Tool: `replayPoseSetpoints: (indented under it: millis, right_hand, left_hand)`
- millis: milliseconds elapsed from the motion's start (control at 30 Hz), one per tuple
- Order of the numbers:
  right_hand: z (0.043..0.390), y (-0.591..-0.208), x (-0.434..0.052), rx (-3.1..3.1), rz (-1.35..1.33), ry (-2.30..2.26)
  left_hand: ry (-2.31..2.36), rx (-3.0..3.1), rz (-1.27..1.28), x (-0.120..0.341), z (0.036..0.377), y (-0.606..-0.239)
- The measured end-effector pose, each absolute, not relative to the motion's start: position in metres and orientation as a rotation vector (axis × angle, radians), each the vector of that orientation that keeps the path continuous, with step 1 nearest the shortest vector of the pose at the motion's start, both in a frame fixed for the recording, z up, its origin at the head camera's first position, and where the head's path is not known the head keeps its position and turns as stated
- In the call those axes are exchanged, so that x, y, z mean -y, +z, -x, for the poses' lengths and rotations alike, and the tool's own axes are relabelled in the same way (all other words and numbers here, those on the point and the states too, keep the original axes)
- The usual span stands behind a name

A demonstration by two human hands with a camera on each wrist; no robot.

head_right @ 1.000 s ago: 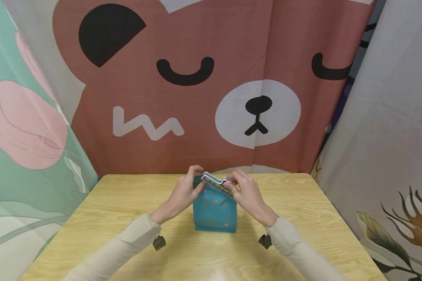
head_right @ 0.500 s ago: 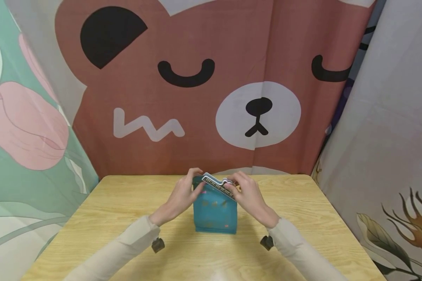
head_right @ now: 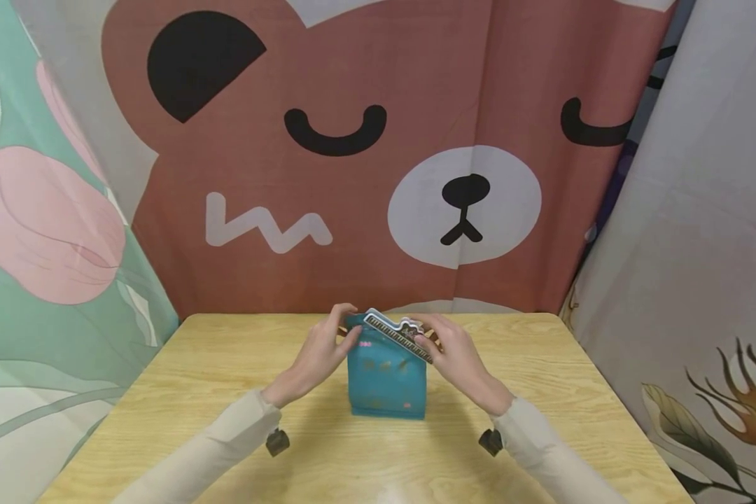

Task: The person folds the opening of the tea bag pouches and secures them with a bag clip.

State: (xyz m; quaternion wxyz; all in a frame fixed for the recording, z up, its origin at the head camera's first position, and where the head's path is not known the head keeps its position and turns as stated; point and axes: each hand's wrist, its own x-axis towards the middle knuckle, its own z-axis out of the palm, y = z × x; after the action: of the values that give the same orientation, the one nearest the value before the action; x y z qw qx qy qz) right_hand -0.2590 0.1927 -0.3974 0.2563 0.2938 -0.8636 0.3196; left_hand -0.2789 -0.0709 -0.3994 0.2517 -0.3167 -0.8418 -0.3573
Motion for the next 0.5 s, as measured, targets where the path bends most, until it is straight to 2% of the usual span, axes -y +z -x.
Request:
replayPoseSetpoints:
  millis: [500]
  right_hand:
    - [0.260,-0.407,-0.205,2.293,-0.815,0.833]
  left_hand:
    - [-0.963,2.321,0.804,0.085,0.277,-0.410]
